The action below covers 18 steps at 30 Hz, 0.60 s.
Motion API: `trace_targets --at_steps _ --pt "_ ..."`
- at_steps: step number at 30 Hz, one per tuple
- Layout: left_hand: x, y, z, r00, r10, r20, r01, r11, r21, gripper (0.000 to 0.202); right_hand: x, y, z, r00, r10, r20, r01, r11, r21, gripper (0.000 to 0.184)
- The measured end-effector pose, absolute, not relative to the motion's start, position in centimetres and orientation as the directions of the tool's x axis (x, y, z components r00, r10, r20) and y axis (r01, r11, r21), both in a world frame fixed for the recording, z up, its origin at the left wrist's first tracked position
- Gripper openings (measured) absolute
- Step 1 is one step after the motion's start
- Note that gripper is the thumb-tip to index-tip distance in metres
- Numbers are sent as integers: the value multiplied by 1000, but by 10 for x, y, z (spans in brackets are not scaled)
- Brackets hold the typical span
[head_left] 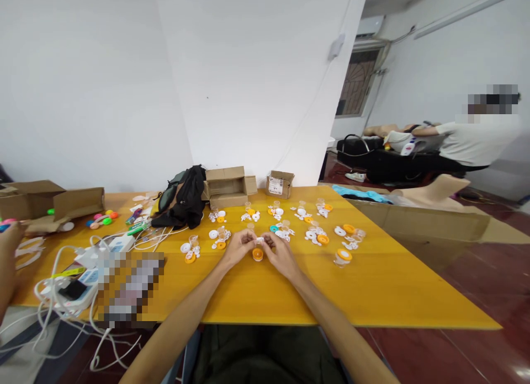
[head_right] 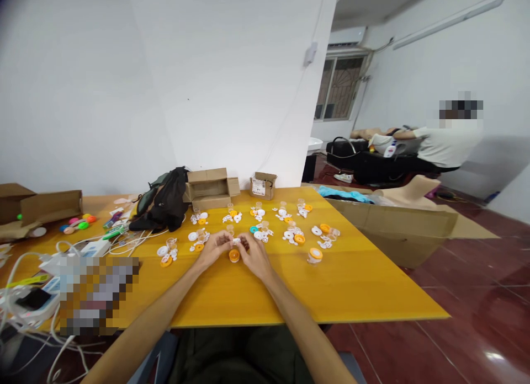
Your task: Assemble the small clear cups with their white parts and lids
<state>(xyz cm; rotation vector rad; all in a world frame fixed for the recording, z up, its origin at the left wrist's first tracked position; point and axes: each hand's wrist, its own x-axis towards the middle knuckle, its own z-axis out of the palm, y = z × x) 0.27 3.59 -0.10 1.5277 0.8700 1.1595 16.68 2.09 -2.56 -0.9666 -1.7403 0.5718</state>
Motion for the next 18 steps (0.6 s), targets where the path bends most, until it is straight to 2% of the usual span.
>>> trace_targets --at_steps 6,18 --pt "3 35 0 292 918 270 -35 -271 962 23 164 22 -25 -161 830 534 261 557 -788 17" --pt "3 38 -3 316 903 291 -33 -296 954 37 164 21 -24 -149 816 558 259 577 -775 19"
